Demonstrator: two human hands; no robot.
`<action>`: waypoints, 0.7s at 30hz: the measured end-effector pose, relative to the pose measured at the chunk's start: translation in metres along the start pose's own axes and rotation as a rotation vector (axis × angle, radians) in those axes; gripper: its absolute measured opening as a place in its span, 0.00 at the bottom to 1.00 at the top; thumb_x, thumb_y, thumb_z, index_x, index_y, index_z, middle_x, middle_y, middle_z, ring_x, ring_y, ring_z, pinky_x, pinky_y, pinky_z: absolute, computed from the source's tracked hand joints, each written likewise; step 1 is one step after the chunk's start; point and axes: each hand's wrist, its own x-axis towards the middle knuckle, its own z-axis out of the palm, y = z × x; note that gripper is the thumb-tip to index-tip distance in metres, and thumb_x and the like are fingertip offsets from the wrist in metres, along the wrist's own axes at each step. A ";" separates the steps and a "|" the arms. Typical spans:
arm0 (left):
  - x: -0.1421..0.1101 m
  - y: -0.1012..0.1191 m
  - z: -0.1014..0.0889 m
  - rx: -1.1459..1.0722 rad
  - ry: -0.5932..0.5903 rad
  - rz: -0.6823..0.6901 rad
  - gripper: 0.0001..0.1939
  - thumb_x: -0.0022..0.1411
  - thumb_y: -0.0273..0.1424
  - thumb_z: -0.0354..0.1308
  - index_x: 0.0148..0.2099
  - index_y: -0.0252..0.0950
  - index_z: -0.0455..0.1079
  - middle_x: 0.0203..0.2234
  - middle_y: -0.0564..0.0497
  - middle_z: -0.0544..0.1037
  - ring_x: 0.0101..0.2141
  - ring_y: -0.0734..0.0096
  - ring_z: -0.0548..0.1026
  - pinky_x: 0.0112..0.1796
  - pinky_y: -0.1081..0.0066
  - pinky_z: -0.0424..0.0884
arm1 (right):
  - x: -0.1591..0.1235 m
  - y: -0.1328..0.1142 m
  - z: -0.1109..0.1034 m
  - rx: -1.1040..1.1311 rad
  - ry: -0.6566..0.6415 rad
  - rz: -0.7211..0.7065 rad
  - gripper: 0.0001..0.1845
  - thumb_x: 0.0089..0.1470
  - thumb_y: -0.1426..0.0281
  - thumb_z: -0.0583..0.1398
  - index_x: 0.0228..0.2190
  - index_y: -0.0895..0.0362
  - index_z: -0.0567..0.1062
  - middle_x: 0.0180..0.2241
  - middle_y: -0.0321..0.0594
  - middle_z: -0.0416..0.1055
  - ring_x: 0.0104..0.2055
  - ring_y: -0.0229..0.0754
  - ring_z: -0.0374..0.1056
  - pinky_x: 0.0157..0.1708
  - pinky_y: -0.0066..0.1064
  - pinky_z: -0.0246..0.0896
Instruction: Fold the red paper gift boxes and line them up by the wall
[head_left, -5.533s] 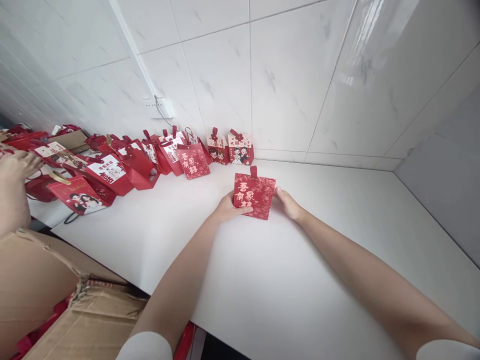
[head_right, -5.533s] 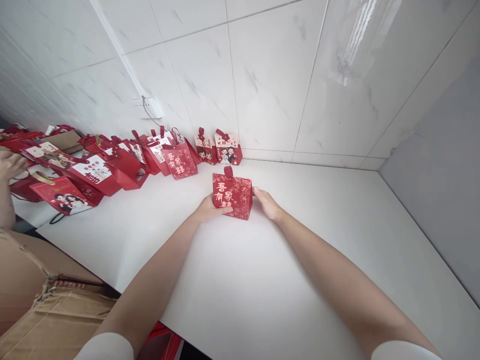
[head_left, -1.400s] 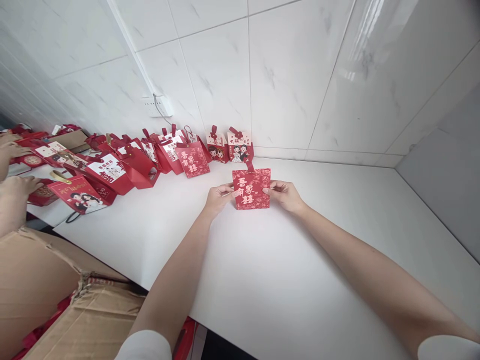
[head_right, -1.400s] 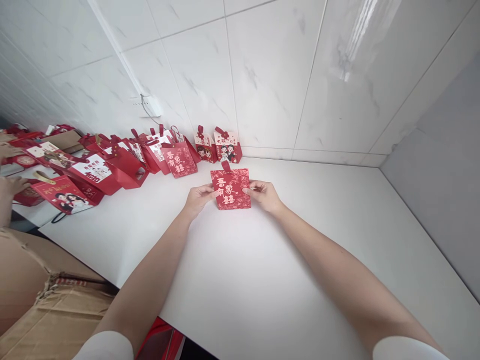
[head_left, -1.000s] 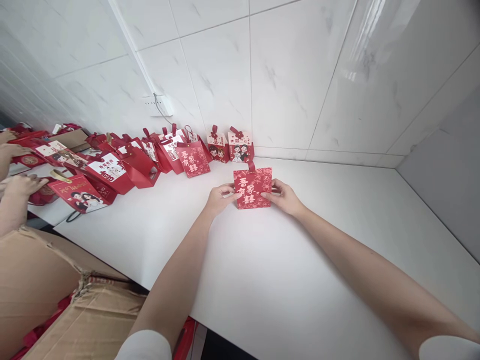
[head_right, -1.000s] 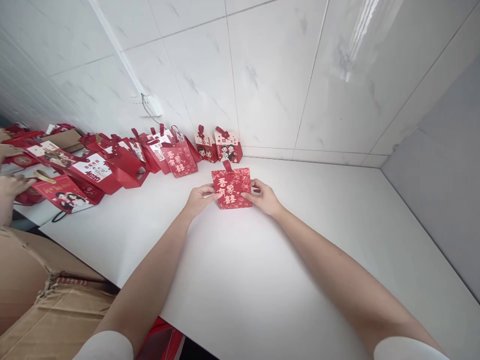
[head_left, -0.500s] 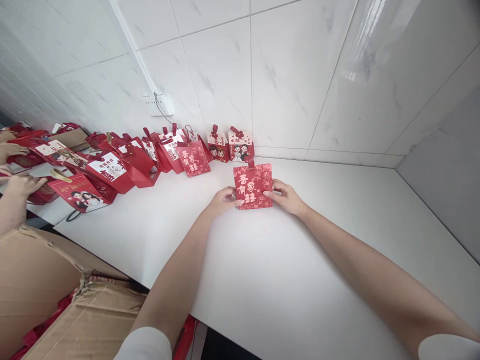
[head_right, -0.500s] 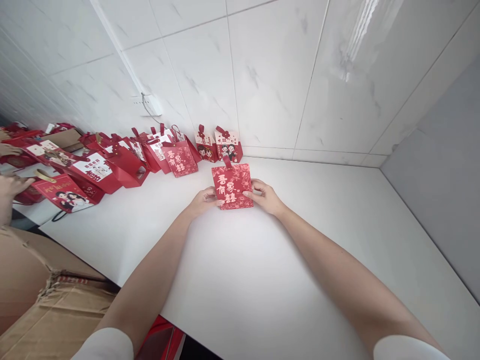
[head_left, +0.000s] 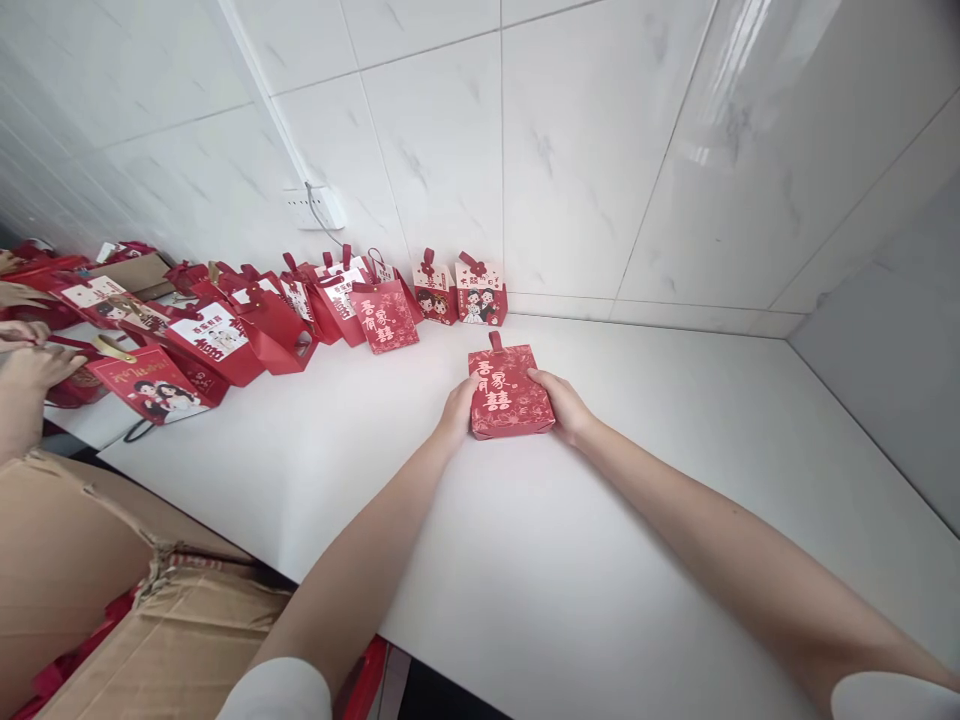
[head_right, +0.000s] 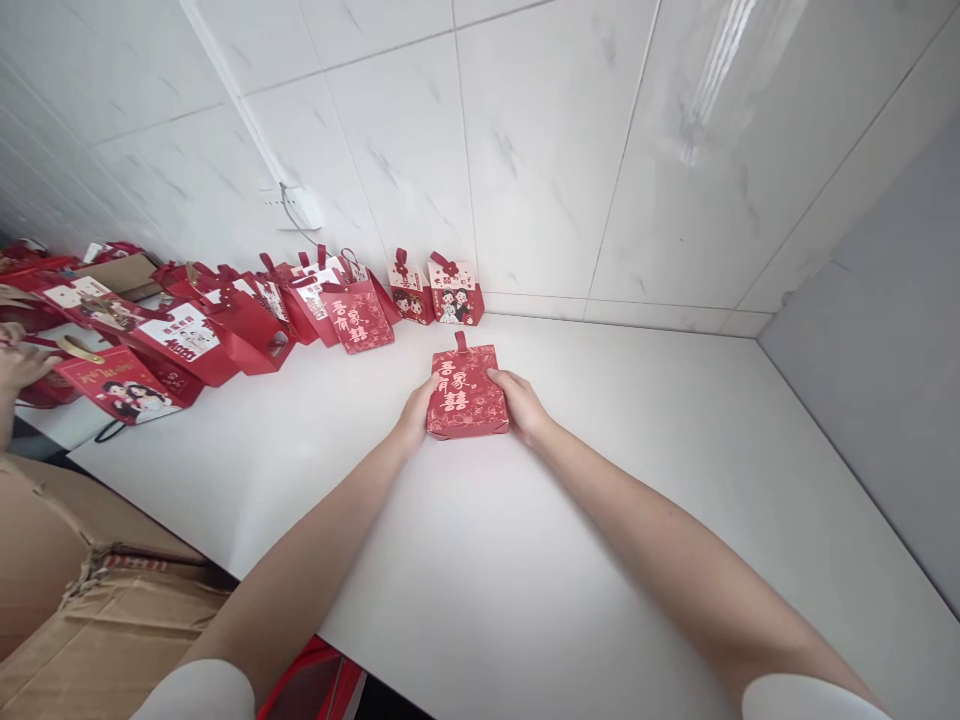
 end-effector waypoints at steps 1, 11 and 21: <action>0.002 -0.002 -0.001 -0.009 0.010 -0.050 0.25 0.58 0.48 0.58 0.48 0.33 0.73 0.43 0.44 0.79 0.43 0.60 0.77 0.45 0.66 0.71 | 0.001 0.000 -0.001 -0.007 0.009 0.058 0.14 0.51 0.58 0.63 0.34 0.55 0.74 0.33 0.40 0.79 0.34 0.46 0.75 0.34 0.34 0.70; 0.004 0.003 -0.005 0.093 -0.083 -0.139 0.32 0.61 0.55 0.49 0.57 0.39 0.67 0.51 0.47 0.75 0.50 0.59 0.74 0.46 0.65 0.72 | 0.005 -0.002 0.001 -0.072 0.161 0.164 0.13 0.55 0.63 0.57 0.40 0.56 0.71 0.38 0.43 0.78 0.38 0.47 0.76 0.36 0.36 0.72; -0.003 0.020 -0.029 1.039 -0.265 0.635 0.40 0.56 0.52 0.59 0.67 0.45 0.55 0.66 0.51 0.55 0.67 0.58 0.49 0.65 0.59 0.49 | 0.001 -0.013 -0.026 -1.101 -0.102 -0.769 0.31 0.60 0.51 0.52 0.60 0.52 0.60 0.66 0.46 0.50 0.69 0.53 0.44 0.66 0.54 0.40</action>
